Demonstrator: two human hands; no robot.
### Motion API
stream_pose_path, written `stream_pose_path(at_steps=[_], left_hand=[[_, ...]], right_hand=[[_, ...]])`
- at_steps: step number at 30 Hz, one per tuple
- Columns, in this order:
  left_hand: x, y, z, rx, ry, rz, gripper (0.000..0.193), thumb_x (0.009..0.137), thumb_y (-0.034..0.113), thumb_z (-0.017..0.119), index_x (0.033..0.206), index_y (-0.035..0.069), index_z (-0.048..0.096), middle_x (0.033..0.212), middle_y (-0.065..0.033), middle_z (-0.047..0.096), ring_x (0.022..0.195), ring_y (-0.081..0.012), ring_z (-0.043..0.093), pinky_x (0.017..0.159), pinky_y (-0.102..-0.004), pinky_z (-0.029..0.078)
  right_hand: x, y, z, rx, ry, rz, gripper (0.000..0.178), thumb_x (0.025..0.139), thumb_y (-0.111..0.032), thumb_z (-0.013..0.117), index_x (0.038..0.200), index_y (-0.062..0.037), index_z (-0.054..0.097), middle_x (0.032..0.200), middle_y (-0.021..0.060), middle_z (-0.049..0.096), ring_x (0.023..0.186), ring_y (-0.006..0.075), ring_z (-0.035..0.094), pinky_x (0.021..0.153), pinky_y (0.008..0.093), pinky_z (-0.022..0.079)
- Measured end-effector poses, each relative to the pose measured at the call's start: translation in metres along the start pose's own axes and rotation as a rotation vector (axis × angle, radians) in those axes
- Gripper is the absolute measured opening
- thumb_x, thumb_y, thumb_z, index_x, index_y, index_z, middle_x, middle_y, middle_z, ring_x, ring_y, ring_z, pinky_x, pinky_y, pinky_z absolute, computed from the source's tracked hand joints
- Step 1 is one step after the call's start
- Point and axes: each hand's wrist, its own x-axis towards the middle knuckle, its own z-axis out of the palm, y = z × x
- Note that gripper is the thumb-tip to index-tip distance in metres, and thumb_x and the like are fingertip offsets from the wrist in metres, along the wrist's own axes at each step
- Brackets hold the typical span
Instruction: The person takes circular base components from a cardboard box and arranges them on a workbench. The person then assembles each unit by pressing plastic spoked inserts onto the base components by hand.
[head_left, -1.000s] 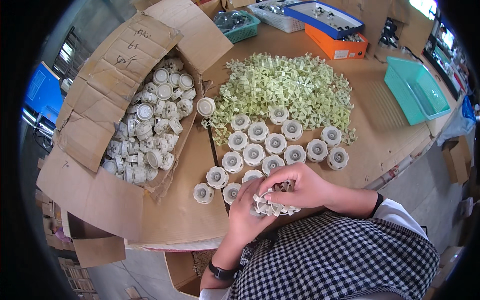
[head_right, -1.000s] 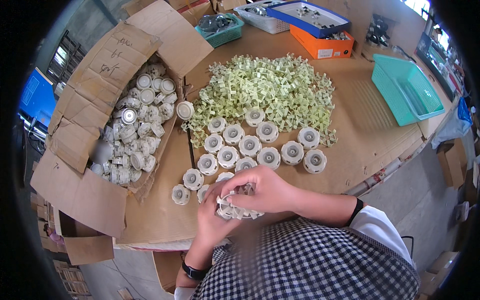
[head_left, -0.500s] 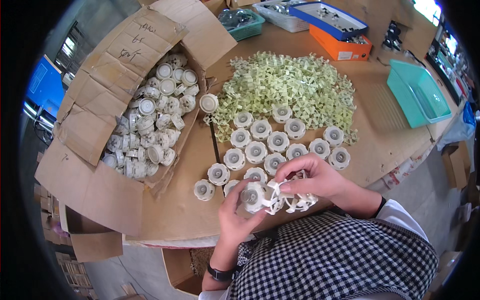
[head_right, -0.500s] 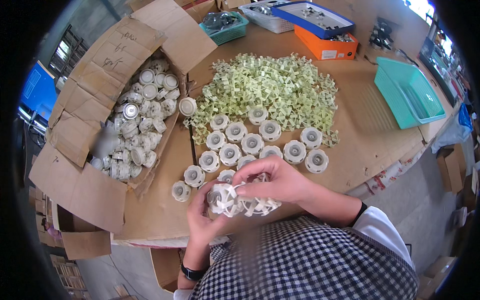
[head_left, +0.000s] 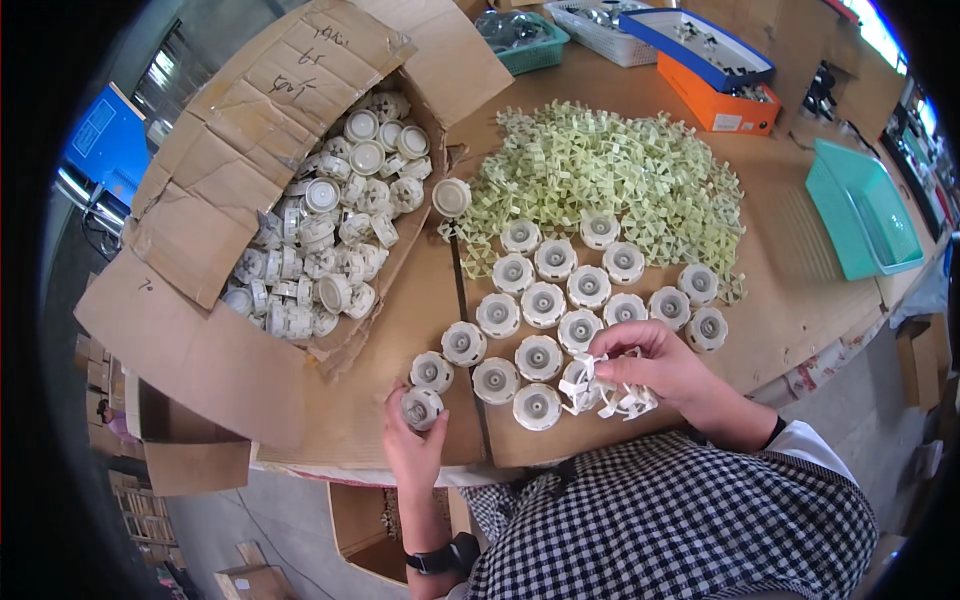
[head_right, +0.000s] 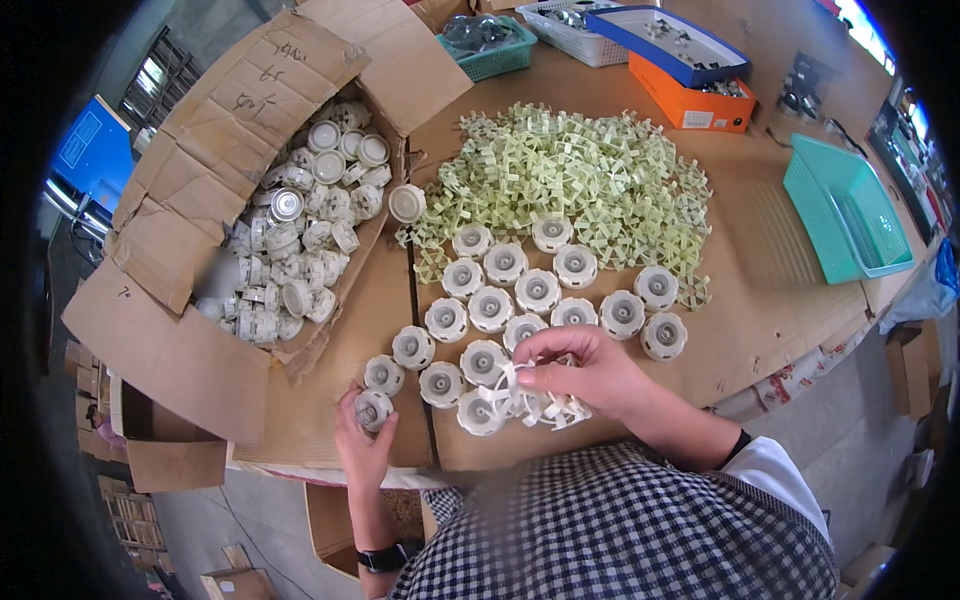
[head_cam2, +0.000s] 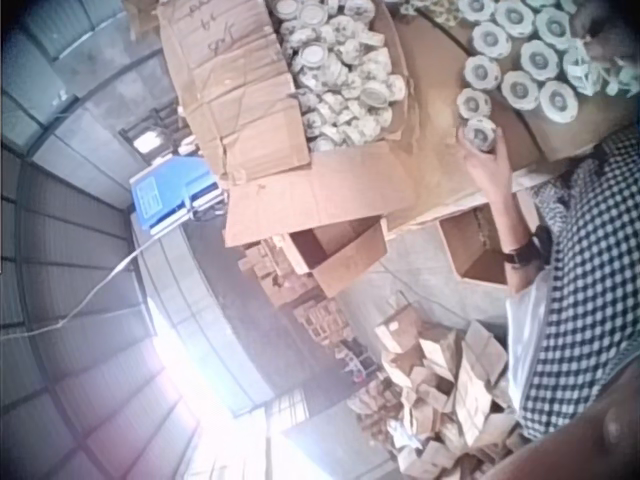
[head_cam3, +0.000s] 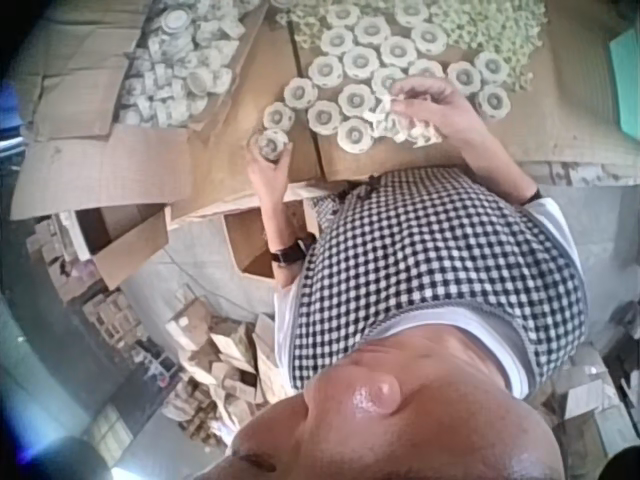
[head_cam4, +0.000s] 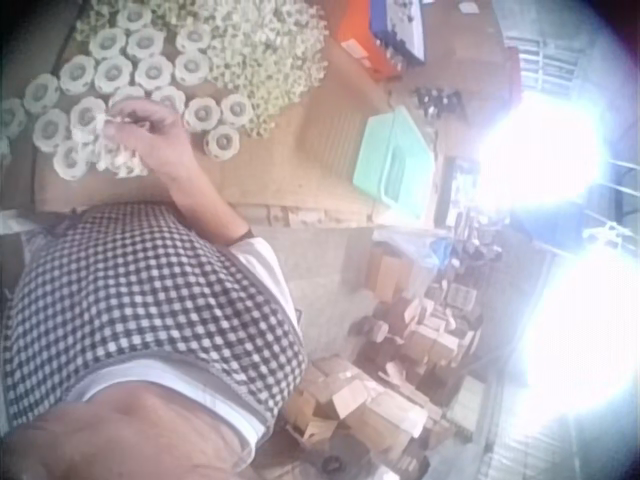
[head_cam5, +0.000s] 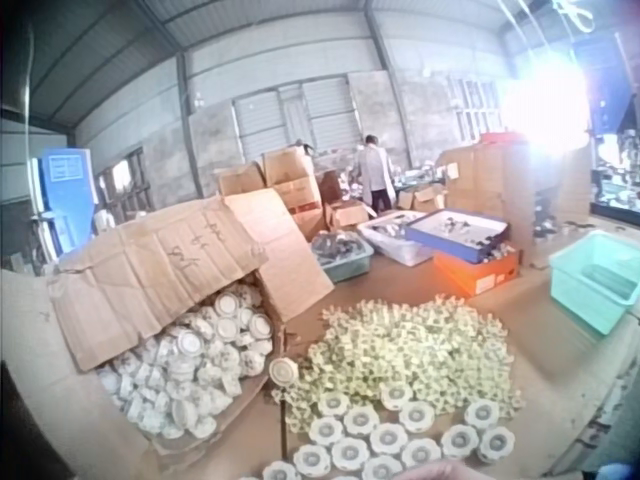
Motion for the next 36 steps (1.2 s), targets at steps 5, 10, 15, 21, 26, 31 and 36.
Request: stream_pose_path(at_steps=[5,10,15,21,26,31,36], left_hand=[[0.001,0.003,-0.016,-0.018,-0.187,0.047,0.073,0.074,0.005,0.081,0.138,-0.001,0.045,0.146,-0.0267,0.052,0.132,-0.0366,0.055,0.11,-0.0414,0.043],[0.003,0.025,-0.016,-0.004,-0.243,-0.037,0.076,0.07,-0.001,0.08,0.138,0.001,0.044,0.152,-0.0278,0.046,0.138,-0.0349,0.051,0.111,-0.0418,0.042],[0.007,0.015,-0.026,0.017,-0.329,0.083,0.073,0.072,0.005,0.081,0.135,0.003,0.045,0.156,-0.027,0.04,0.138,-0.0401,0.05,0.11,-0.0429,0.044],[0.006,0.03,-0.029,0.095,-0.401,0.124,0.067,0.071,0.003,0.081,0.131,0.004,0.052,0.162,-0.0275,0.03,0.143,-0.0415,0.043,0.113,-0.0443,0.041],[0.005,0.026,-0.034,-0.014,-0.43,0.095,0.065,0.071,0.002,0.08,0.131,0.004,0.057,0.163,-0.0272,0.027,0.147,-0.0415,0.038,0.115,-0.0448,0.039],[0.002,0.03,-0.043,-0.066,-0.471,0.119,0.063,0.071,0.002,0.079,0.131,0.004,0.059,0.163,-0.0278,0.027,0.148,-0.0414,0.036,0.116,-0.045,0.038],[0.003,0.044,-0.031,0.051,-0.553,0.116,0.065,0.071,0.004,0.078,0.132,0.006,0.057,0.164,-0.0283,0.024,0.15,-0.0422,0.031,0.117,-0.046,0.035]], right_hand=[[0.001,-0.001,0.0,-0.147,-0.016,-0.058,0.017,0.091,-0.011,0.077,0.107,-0.0057,0.075,0.087,-0.0047,0.069,0.074,-0.0001,0.056,0.065,0.0175,0.044],[0.0,0.0,-0.001,-0.123,0.066,0.001,0.016,0.091,-0.011,0.077,0.106,-0.0048,0.075,0.089,-0.0044,0.068,0.075,0.0003,0.055,0.066,0.0185,0.044],[0.001,0.0,-0.003,-0.172,0.028,-0.028,0.016,0.091,-0.01,0.077,0.106,-0.0044,0.075,0.091,-0.0042,0.069,0.079,0.0014,0.057,0.069,0.0195,0.046],[0.002,0.003,-0.005,-0.161,0.03,-0.022,0.016,0.091,-0.011,0.076,0.106,-0.0048,0.075,0.093,-0.0042,0.07,0.085,0.0027,0.059,0.076,0.0206,0.048],[0.002,0.005,-0.008,-0.223,-0.028,-0.047,0.017,0.091,-0.011,0.077,0.107,-0.005,0.075,0.096,-0.0035,0.071,0.086,0.0023,0.059,0.078,0.0207,0.048],[0.001,0.005,-0.007,-0.228,-0.001,-0.004,0.018,0.091,-0.011,0.077,0.108,-0.0054,0.075,0.095,-0.0039,0.071,0.086,0.0023,0.059,0.077,0.0206,0.048],[0.002,0.009,-0.004,-0.21,-0.041,-0.037,0.017,0.092,-0.011,0.077,0.107,-0.005,0.074,0.095,-0.0037,0.071,0.085,0.0025,0.059,0.077,0.0204,0.048]])
